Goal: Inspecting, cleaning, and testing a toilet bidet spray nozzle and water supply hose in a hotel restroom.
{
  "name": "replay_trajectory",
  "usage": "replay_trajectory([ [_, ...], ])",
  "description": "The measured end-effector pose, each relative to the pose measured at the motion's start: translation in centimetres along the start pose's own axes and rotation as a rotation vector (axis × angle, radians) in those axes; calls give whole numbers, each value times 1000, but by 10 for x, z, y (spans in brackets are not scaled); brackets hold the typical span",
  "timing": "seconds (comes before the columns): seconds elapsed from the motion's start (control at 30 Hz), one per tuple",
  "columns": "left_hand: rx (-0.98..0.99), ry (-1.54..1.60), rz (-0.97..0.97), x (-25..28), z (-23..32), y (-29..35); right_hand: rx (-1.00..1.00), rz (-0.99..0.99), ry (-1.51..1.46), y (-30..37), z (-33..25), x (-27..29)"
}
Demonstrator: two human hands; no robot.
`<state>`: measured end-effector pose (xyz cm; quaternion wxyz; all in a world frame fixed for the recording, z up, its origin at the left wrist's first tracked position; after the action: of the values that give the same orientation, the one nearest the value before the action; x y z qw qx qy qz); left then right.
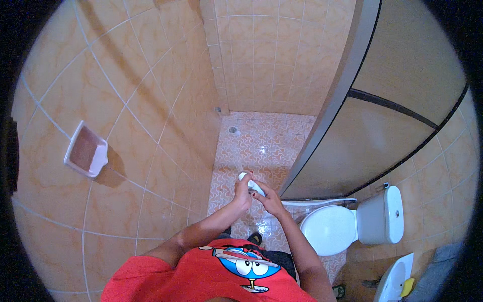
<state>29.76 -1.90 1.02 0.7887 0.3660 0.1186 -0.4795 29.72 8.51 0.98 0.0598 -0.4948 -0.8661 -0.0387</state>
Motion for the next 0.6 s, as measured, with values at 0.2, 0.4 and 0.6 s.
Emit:
replay_trajectory([
  [0.2,-6,-13,-28,1,-1,-5,33,20,42,0,-2,1],
  [0.4,51,-8,-9,8,-9,-7,33,15,17,1,4,-3],
  [0.6,-88,-40,-106,-18,14,5,113,51,6,-2,-30,9],
])
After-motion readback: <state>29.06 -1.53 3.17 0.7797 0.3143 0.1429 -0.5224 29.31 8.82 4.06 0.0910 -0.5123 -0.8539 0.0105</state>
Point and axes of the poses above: each hand's wrist, its own y-axis away from the middle knuckle, its own x-axis out of the back of the hand, z = x × y, the point moved 4 cm from there along -y, towards the middle knuckle
